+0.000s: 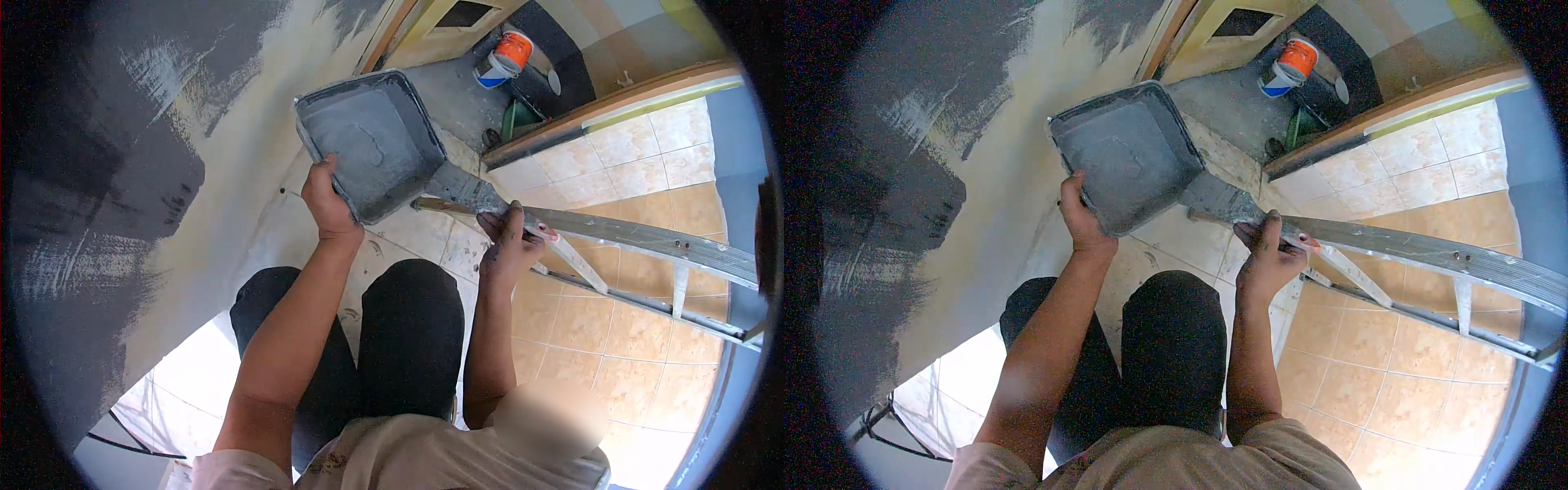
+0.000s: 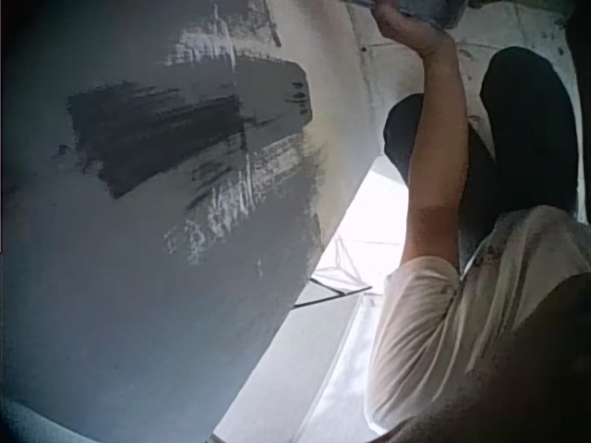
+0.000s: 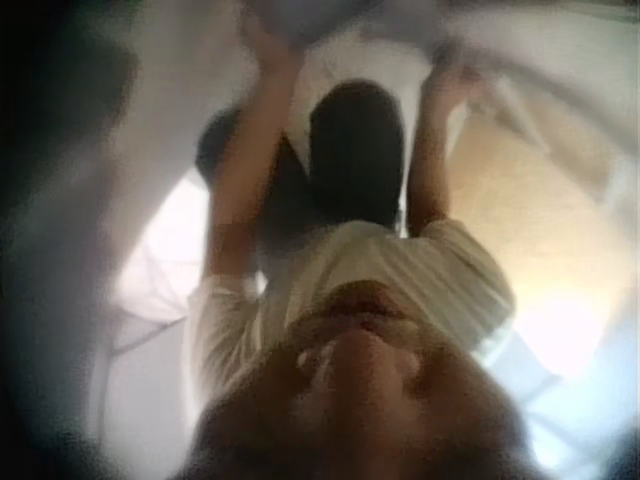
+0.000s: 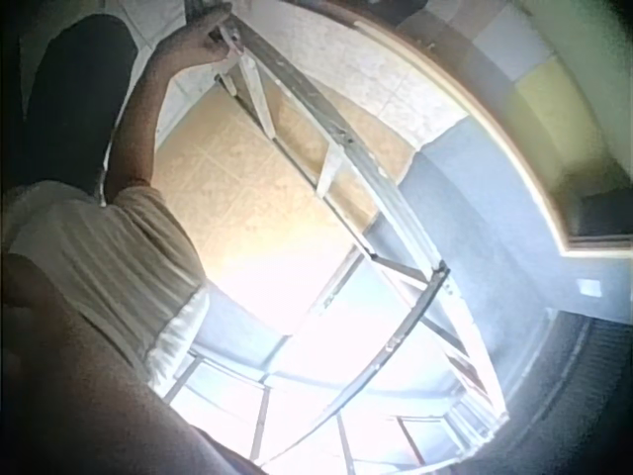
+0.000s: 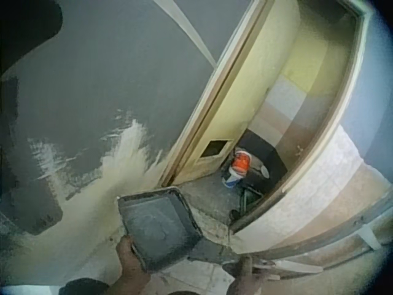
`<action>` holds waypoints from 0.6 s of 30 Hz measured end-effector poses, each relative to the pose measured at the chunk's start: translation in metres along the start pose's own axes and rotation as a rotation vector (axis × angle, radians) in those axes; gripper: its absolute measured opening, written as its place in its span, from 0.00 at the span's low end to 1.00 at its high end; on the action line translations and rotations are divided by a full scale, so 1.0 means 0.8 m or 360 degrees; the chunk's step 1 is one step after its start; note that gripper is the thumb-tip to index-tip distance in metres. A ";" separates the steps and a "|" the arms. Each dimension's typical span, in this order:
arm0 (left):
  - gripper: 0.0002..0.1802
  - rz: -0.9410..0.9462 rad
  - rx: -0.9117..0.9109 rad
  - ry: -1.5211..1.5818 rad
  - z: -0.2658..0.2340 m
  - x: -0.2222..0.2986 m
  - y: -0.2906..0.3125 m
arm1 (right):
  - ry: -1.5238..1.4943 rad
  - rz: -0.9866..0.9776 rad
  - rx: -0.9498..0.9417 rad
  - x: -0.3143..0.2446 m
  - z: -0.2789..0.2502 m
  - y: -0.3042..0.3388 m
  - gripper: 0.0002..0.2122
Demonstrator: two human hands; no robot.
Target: The person stirs a grey compound in a tray with a brush and applies the compound to a wall.
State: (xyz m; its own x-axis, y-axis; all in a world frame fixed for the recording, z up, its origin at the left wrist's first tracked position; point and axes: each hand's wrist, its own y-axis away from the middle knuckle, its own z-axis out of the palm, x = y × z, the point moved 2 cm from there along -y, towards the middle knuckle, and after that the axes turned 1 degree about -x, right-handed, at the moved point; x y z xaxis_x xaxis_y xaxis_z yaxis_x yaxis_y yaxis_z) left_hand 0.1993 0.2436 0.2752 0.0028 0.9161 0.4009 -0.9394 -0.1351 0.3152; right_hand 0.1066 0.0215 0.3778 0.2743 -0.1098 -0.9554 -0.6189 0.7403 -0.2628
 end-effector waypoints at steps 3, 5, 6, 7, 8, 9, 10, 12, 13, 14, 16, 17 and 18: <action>0.28 0.0079 0.0013 -0.0097 -0.003 0.007 -0.003 | 0.0023 0.0017 0.0037 -0.004 0.000 -0.002 0.13; 0.28 0.0113 0.0015 -0.0057 -0.005 0.009 -0.008 | 0.0052 0.0019 0.0028 -0.013 0.002 -0.002 0.13; 0.28 0.0124 0.0017 -0.0052 -0.007 0.012 -0.011 | 0.0033 -0.0018 0.0023 -0.018 0.005 0.000 0.13; 0.28 0.0144 0.0023 -0.0097 -0.008 0.013 -0.012 | 0.0018 -0.0056 0.0024 -0.023 0.007 0.000 0.13; 0.28 0.0164 0.0029 -0.0144 -0.009 0.015 -0.012 | 0.0000 -0.0070 0.0043 -0.028 0.012 -0.001 0.12; 0.28 0.0170 0.0031 -0.0141 -0.008 0.014 -0.012 | -0.0003 -0.0071 0.0037 -0.032 0.020 0.000 0.12; 0.28 0.0144 0.0048 -0.0104 -0.003 0.014 -0.007 | -0.0078 -0.0102 0.0000 -0.040 0.032 0.005 0.11; 0.28 0.0115 0.0063 -0.0069 0.004 0.009 0.000 | -0.0153 -0.0135 -0.0034 -0.038 0.046 0.013 0.10; 0.28 0.0099 0.0068 -0.0056 0.006 0.008 0.002 | -0.0192 -0.0089 -0.0078 -0.030 0.050 0.016 0.10; 0.28 0.0083 0.0073 -0.0042 0.007 0.008 0.003 | -0.0229 -0.0044 -0.0121 -0.022 0.052 0.018 0.09; 0.28 0.0082 0.0075 -0.0034 0.005 0.006 0.001 | -0.0172 0.0086 -0.0166 -0.004 0.052 0.021 0.09; 0.28 0.0078 0.0080 -0.0025 0.003 0.005 -0.001 | -0.0110 0.0216 -0.0210 0.002 0.053 0.025 0.08; 0.28 0.0083 0.0080 -0.0021 0.002 0.004 -0.001 | -0.0162 0.0260 -0.0213 0.003 0.052 0.035 0.08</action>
State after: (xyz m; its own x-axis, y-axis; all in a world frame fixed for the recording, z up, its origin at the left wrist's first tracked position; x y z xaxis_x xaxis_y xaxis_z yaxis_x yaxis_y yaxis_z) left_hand 0.2006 0.2462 0.2777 -0.0408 0.9023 0.4291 -0.9201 -0.2014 0.3360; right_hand 0.1210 0.0692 0.3735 0.2311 0.0767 -0.9699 -0.7512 0.6475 -0.1278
